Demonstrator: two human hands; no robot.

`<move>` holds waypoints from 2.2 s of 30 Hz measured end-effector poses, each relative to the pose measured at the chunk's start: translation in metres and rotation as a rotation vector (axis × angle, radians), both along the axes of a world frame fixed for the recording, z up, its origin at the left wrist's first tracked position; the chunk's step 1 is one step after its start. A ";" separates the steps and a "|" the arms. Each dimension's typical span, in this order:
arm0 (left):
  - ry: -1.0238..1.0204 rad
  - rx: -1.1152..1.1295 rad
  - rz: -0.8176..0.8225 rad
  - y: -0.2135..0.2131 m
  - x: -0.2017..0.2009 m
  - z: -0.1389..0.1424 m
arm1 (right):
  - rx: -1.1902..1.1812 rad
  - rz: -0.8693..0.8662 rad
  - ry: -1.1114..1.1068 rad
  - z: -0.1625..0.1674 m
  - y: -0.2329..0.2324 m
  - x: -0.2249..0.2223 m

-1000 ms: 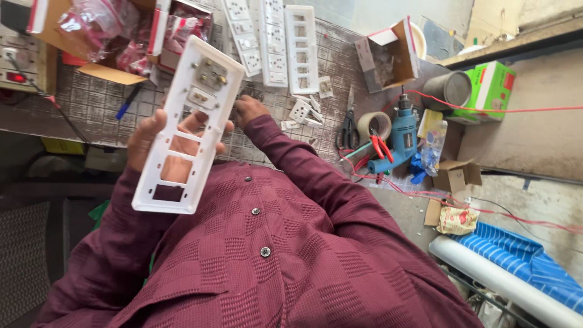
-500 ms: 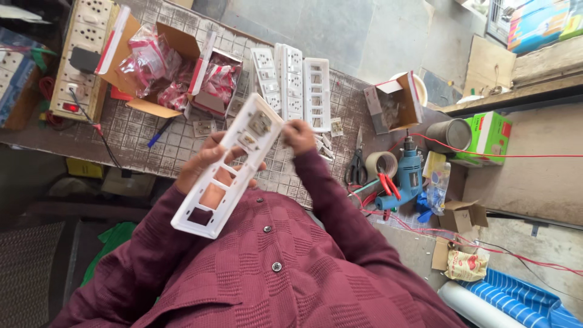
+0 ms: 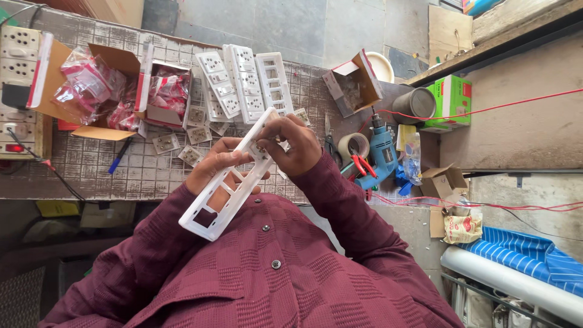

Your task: The person assembles a white plastic electrical socket strip by inserting multiple brass-colored metal socket modules into the housing. They handle each module individually, placing them into designated slots and adjusting their positions within the strip.

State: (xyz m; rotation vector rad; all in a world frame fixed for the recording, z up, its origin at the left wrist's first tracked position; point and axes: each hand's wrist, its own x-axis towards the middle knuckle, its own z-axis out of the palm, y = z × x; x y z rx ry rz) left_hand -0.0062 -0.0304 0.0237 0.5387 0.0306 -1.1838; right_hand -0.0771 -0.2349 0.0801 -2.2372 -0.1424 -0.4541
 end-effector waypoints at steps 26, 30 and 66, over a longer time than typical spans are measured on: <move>0.032 0.097 -0.004 -0.028 -0.020 -0.006 | -0.606 -0.055 -0.339 -0.034 -0.039 -0.026; 0.034 0.062 -0.004 -0.027 -0.021 -0.007 | -0.598 -0.089 -0.314 -0.040 -0.048 -0.020; -0.728 0.320 -0.156 0.045 0.010 0.028 | -0.230 -0.608 0.449 -0.189 -0.047 0.005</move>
